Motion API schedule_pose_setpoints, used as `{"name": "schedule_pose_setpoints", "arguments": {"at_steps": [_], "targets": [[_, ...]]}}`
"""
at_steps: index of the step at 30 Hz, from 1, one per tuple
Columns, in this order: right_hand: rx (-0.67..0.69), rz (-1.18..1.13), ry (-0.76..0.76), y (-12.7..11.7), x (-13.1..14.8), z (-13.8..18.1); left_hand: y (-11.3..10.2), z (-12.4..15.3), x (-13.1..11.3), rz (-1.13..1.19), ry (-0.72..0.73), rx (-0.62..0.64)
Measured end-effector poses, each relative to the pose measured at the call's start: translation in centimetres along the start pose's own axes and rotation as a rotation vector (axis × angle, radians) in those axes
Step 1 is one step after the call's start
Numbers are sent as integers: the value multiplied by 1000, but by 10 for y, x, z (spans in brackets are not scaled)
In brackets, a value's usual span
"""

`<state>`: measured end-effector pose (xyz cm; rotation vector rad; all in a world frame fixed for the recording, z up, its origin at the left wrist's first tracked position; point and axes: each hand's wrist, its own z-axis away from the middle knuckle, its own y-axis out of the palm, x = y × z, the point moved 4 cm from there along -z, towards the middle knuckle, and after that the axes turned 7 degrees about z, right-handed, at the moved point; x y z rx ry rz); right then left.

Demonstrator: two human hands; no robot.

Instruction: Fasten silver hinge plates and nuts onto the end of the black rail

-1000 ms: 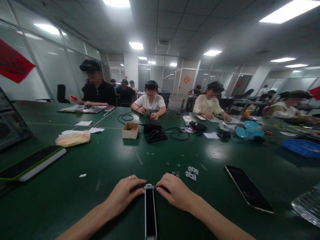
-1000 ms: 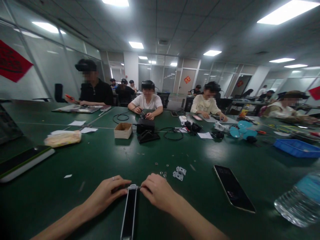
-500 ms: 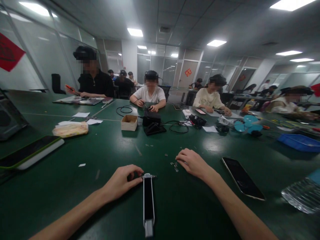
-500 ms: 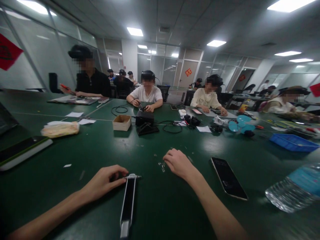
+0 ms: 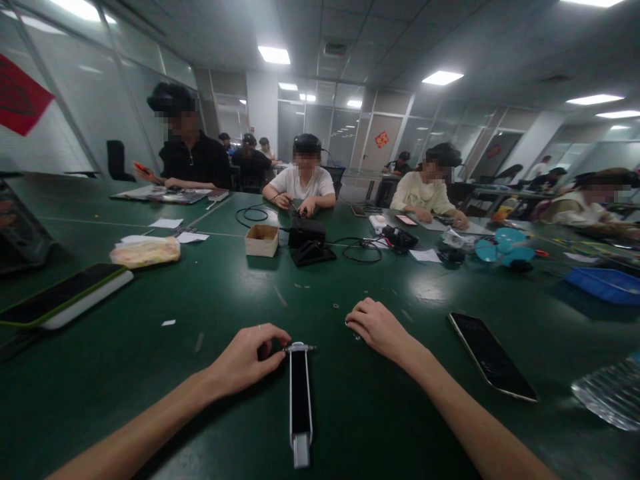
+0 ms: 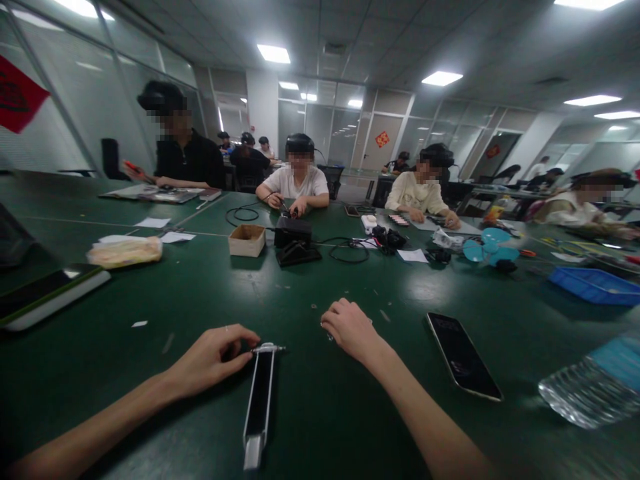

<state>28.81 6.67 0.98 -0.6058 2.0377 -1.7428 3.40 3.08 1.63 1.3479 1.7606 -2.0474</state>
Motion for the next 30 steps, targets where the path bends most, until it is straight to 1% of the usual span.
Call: {"name": "schedule_pose_setpoints", "arguments": {"at_steps": [5,12,16,23,30], "targets": [[90,-93,162,3,1,-6,2,0,4,3,15,-5],[183,-100,233,3,1,-18,2,1,2,-1,6,-7],[200,-111,216,5,1,-20,4,1,3,4,27,-5],[115,-93,138,5,5,-14,6,1,6,4,43,8],[66,-143,71,2,10,-11,5,1,0,-13,53,25]]}}
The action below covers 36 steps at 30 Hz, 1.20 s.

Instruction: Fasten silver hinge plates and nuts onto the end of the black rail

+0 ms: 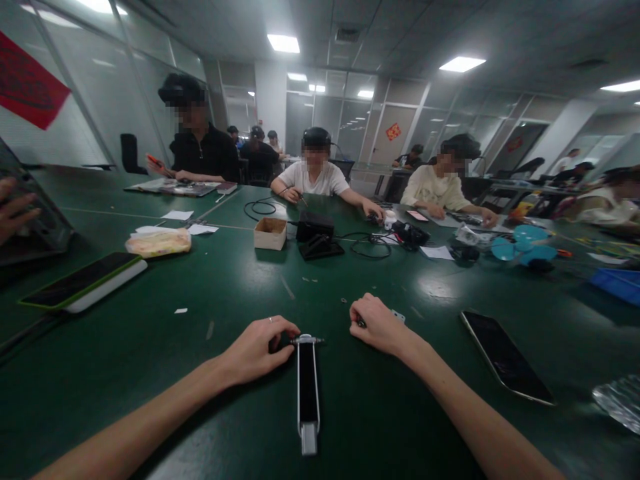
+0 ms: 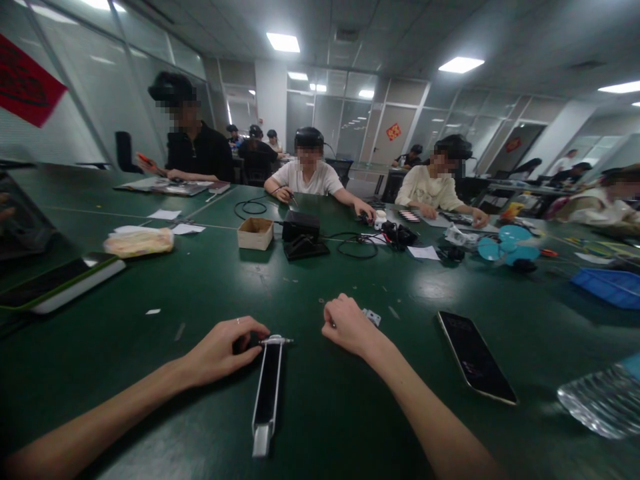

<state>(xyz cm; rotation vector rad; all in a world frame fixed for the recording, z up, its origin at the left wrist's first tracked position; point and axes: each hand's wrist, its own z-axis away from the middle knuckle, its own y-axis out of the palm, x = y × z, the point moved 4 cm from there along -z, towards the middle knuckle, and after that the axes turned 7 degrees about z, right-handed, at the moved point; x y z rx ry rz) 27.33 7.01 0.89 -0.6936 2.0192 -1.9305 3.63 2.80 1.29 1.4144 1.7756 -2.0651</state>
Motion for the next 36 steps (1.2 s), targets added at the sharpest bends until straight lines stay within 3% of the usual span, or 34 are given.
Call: {"name": "schedule_pose_setpoints", "arguments": {"at_steps": [5,10,16,28,36], "targets": [[-81,-75,-47,-5,4,4,0,0,-1,-15,-3,11],[-238,-162,-178,-8,32,12,0,0,0,-49,8,13],[-196,-210,-246,-1,60,18,-4,2,2,-158,72,-15],[-152,-168,-284,-1,61,17,-1,2,6,-265,64,20],[-193,-194,-313,6,61,18,0,1,5,-262,80,19]]}}
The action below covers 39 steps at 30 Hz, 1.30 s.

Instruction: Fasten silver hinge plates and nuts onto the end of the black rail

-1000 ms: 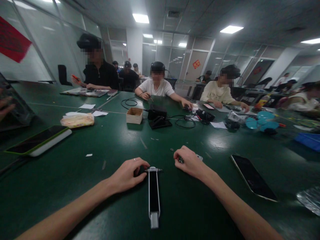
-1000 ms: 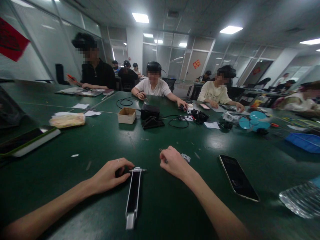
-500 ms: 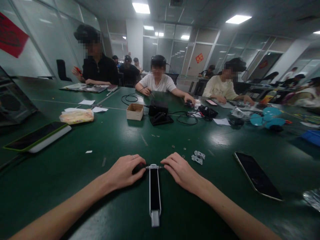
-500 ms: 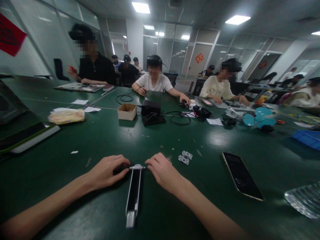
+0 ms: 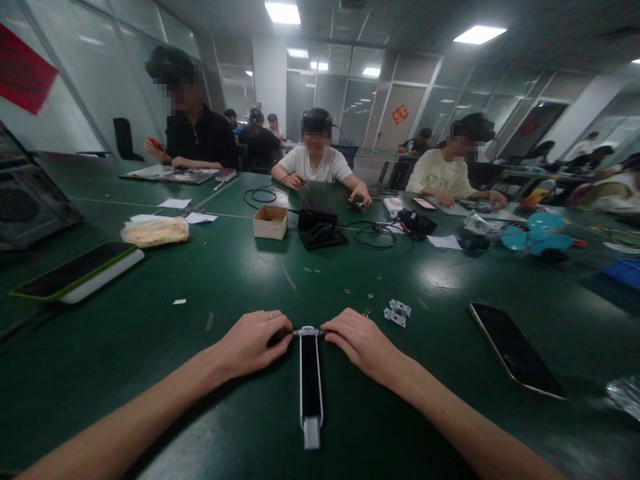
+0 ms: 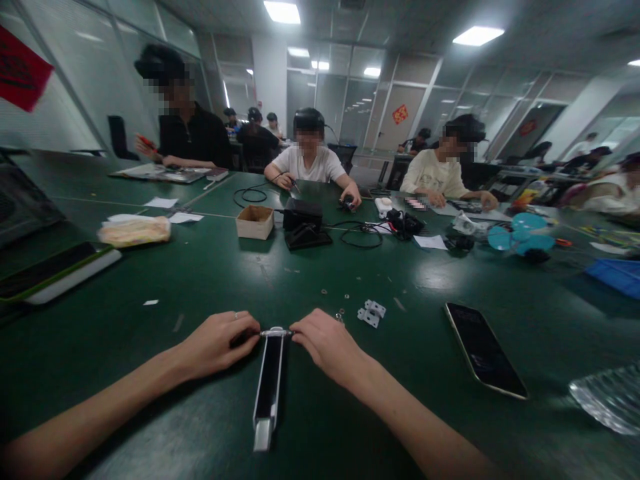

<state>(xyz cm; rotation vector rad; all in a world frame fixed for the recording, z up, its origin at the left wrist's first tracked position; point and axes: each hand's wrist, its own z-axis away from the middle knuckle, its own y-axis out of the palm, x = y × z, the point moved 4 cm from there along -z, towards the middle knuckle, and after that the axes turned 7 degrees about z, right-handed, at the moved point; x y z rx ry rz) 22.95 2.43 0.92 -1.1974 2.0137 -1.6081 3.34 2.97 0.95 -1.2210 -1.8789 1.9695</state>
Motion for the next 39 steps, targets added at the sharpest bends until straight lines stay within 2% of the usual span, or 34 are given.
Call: {"name": "schedule_pose_setpoints", "arguments": {"at_steps": [14,23,39], "targets": [[-57,-113,105,7,4,-3,2,0,0,3,-3,5],[-50,-79,148,7,2,-2,1,0,-1,4,5,-5],[-60,-45,93,6,2,-2,2,1,0,-12,28,-29]]}}
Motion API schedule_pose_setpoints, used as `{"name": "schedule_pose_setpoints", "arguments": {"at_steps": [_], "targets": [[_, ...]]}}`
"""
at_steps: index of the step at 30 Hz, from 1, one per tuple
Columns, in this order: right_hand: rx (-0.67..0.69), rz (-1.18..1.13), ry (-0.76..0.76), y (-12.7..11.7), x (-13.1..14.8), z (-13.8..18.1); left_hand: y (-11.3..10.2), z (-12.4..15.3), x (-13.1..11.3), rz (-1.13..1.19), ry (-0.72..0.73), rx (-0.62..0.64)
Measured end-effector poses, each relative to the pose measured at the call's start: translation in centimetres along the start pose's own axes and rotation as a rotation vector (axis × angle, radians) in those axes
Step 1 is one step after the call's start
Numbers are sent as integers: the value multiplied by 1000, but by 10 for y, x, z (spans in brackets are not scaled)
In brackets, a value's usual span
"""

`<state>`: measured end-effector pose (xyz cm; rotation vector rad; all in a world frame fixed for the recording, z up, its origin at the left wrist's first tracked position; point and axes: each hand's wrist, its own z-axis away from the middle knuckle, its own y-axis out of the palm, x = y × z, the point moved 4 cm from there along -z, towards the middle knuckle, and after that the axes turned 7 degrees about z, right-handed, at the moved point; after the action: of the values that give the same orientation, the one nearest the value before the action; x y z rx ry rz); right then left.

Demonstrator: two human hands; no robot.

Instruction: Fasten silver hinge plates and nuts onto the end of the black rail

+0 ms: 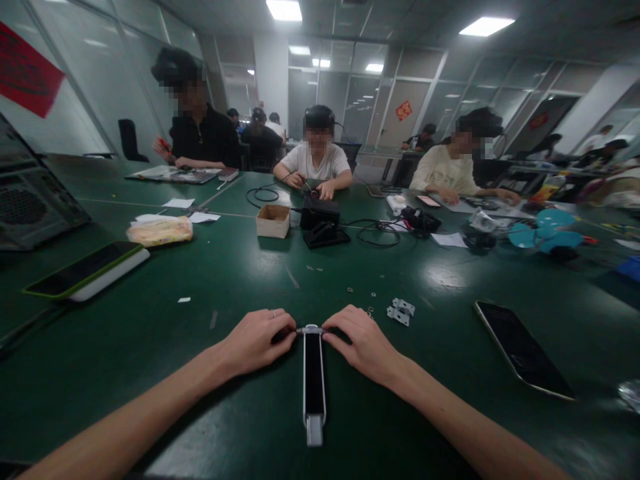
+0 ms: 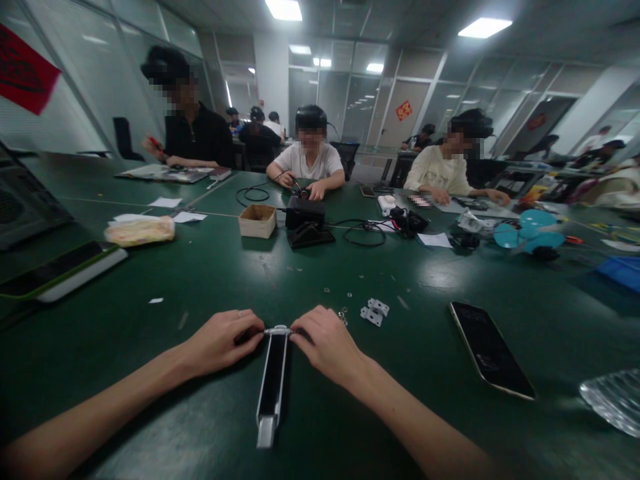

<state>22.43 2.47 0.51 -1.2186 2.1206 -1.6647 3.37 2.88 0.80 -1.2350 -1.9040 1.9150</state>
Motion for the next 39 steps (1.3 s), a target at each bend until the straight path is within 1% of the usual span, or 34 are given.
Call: {"name": "schedule_pose_setpoints", "arguments": {"at_steps": [7,18,21,23,25,28,29,31,34,36,39], "targets": [[44,5,13,-1,0,0,0,-1,-1,6,-6,11],[43,31,12,0,-1,1,1,0,2,15,14,-10],[56,68,-13,-2,0,0,1,0,2,12,14,-8],[51,116,-47,-9,-1,0,1,0,2,7,11,-3],[19,182,-70,-23,-6,0,1,0,2,6,7,5],[-32,306,-44,-49,-25,3,1,-1,2,8,5,15],[-14,342,-22,-56,-33,4,1,-1,2,6,4,15],[76,395,32,-65,-50,7,1,-1,2,2,0,19],[244,415,118,-68,-66,12,-1,-1,2,8,-12,36],[306,395,156,-65,-69,13,-2,-1,1,13,-19,37],[325,368,158,-60,-65,12,-4,-2,0,21,-22,22]]}}
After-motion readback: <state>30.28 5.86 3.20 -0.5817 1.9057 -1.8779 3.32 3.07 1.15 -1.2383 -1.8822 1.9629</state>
